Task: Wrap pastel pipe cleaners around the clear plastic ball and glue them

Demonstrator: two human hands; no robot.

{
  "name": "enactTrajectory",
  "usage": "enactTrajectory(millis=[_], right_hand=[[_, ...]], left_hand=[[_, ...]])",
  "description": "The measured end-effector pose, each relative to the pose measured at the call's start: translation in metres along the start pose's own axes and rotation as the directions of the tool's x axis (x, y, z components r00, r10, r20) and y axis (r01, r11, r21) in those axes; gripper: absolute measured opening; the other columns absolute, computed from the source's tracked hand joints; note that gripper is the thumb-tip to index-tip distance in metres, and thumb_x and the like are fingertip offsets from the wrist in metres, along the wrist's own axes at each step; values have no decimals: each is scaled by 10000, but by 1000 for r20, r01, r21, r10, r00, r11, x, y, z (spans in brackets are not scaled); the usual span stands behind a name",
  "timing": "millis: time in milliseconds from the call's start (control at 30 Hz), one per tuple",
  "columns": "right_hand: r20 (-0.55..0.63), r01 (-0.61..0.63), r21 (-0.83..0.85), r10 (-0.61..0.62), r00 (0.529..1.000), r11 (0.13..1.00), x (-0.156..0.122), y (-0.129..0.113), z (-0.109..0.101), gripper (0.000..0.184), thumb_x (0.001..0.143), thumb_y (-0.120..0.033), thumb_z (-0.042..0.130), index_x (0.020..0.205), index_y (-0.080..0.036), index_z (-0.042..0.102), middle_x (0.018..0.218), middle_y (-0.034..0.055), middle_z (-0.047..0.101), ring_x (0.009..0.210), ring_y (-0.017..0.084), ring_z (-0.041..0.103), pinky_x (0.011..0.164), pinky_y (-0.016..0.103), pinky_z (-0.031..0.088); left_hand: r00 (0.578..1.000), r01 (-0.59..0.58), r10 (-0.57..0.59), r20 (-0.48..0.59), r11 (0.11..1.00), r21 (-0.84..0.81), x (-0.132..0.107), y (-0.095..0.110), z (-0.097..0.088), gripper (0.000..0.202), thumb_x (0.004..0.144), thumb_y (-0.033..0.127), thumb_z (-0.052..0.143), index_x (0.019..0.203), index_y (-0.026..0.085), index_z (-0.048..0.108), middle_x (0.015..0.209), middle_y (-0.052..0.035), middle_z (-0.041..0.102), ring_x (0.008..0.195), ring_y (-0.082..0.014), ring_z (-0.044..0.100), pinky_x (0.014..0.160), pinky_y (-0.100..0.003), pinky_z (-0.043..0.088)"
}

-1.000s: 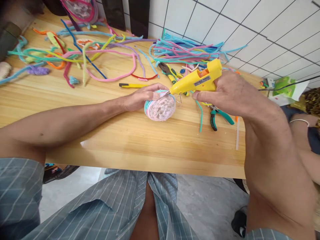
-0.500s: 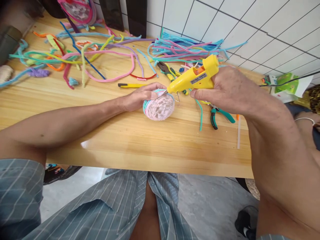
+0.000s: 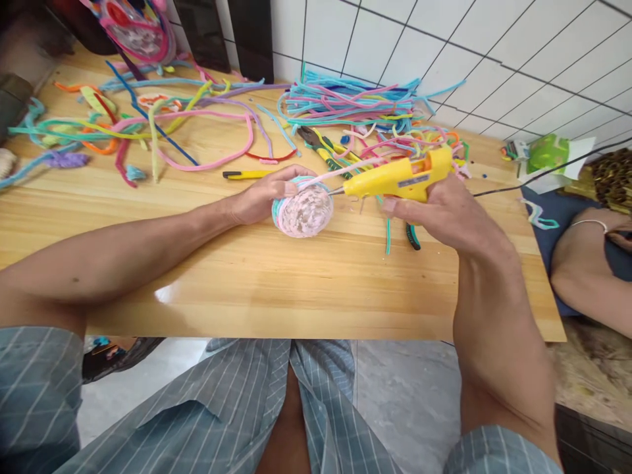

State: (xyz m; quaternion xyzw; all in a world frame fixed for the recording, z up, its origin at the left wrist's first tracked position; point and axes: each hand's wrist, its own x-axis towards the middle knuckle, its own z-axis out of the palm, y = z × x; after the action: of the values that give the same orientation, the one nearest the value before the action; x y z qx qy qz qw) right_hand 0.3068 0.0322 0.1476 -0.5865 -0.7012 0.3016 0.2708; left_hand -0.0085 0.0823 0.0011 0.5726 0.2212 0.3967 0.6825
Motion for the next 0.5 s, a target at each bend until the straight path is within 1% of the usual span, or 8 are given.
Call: enactTrajectory(millis=[67, 100, 167, 200, 267, 400, 467, 500], right_hand=[[8, 22, 132, -24, 1000, 991, -12, 19, -7, 377, 751, -505, 959, 712, -235, 699, 710, -3, 658, 657, 147, 536, 620, 346, 428], [-25, 16, 203, -11, 1000, 979, -17, 30, -12, 385, 752, -532, 948, 727, -240, 698, 735, 9, 677, 649, 148, 535, 624, 356, 418], [-167, -17, 268, 64, 984, 963, -28, 56, -24, 400, 728, -576, 943, 781, -254, 712, 739, 14, 664, 658, 160, 531, 654, 371, 416], [-255, -41, 247, 106, 961, 968, -33, 69, -32, 416, 712, -600, 940, 812, -261, 719, 754, 20, 665, 689, 173, 540, 679, 376, 422], [-441, -153, 151, 205, 874, 977, -42, 97, -48, 429, 700, -641, 910, 811, -274, 716, 804, 36, 699, 720, 187, 542, 683, 376, 404], [-635, -302, 63, 272, 723, 951, -53, 150, -74, 306, 846, -534, 839, 819, -291, 656, 682, -12, 606, 695, 190, 474, 651, 363, 360], [-671, -351, 16, 270, 691, 936, -54, 171, -81, 295, 917, -501, 802, 811, -301, 613, 638, -31, 569, 692, 195, 480, 639, 360, 359], [-668, -362, -14, 260, 697, 932, -53, 178, -83, 297, 967, -497, 767, 815, -302, 602, 627, -34, 565, 693, 198, 492, 643, 358, 376]], left_hand=[[1000, 13, -13, -23, 1000, 2, -2, 2, 1, 529, 787, 546, 865, 1192, 223, 762, 1109, -50, 801, 967, -252, 731, 824, -367, 572], [999, 26, -26, -45, 1000, 0, -3, 2, 1, 517, 793, 536, 860, 1190, 220, 760, 1100, -47, 798, 955, -243, 724, 824, -362, 566], [997, 54, -54, -63, 999, 3, -5, 4, 1, 529, 787, 513, 864, 1215, 219, 760, 1085, -37, 794, 924, -225, 708, 812, -346, 551], [995, 62, -62, -75, 998, 8, -6, 5, 1, 535, 782, 505, 869, 1222, 221, 760, 1103, -35, 797, 928, -224, 700, 810, -343, 544], [991, 76, -74, -111, 997, 21, -7, 6, 2, 530, 765, 531, 889, 1184, 231, 763, 1115, -26, 806, 936, -229, 675, 804, -344, 527], [990, 101, -99, -100, 995, 18, -7, 6, 3, 555, 743, 676, 912, 1127, 298, 779, 1072, 35, 816, 963, -236, 626, 824, -353, 482], [991, 93, -91, -97, 995, 20, -7, 5, 2, 550, 746, 691, 910, 1130, 318, 785, 1070, 50, 820, 968, -243, 615, 828, -363, 472], [991, 91, -88, -99, 996, 26, -7, 5, 2, 539, 753, 687, 906, 1133, 323, 787, 1072, 52, 822, 969, -246, 613, 829, -368, 471]])
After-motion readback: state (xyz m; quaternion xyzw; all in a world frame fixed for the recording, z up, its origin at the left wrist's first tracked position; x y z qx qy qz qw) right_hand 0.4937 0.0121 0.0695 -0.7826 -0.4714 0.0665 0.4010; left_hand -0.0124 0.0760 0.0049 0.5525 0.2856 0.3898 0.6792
